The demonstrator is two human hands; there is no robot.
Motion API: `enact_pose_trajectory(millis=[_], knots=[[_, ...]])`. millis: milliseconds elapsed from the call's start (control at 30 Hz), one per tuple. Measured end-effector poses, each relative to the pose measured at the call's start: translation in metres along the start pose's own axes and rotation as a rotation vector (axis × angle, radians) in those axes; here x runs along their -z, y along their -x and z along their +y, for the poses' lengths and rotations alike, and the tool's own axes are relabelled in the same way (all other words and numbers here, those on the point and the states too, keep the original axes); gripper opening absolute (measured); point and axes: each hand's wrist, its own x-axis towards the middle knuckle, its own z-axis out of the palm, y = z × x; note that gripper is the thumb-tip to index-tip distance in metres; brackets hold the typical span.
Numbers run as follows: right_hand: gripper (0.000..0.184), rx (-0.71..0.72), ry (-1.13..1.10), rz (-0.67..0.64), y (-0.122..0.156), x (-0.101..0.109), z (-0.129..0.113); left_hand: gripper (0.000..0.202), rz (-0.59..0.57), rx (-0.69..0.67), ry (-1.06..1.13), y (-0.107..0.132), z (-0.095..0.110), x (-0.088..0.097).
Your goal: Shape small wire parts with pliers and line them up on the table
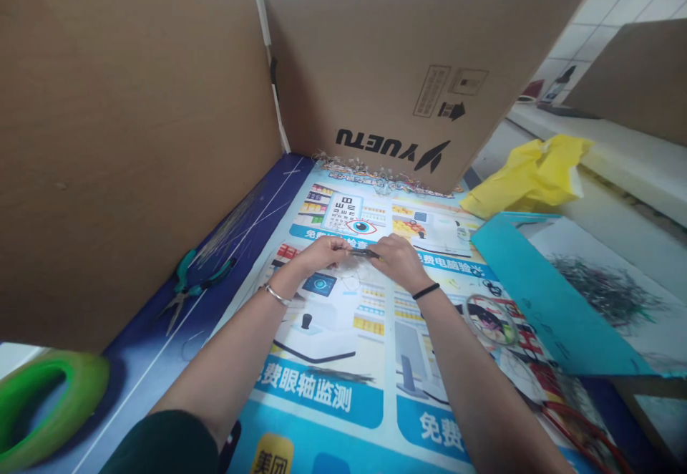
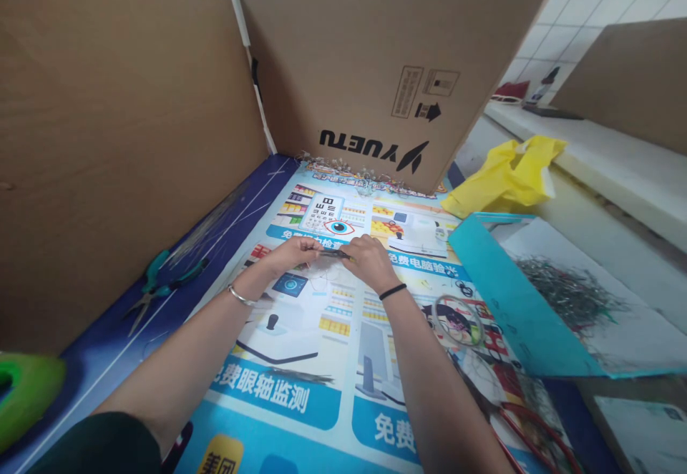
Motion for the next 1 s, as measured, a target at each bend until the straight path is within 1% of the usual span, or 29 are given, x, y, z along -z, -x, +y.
enact_pose_trajectory(millis=[200,600,833,1000], knots=[[0.016,0.015,0.008,0.023,-0.0004,0.0017,-0.0005,0.019,-0.030,-0.029,-0.020,0.0011,0.0020,0.0010],[0.015,0.001,-0.105,-0.067,-0.0007,0.0029,-0.0012,0.026,-0.086,-0.010,-0.029,0.0025,-0.0022,0.0047],[0.016,-0.033,-0.091,-0.105,-0.0003,0.0034,-0.0037,0.025,-0.059,0.017,-0.027,0.0054,0.0007,0.0034],[0.016,-0.074,-0.086,-0.123,0.0010,0.0003,-0.0029,0.023,-0.046,0.007,-0.026,0.0065,0.0028,0.0013]])
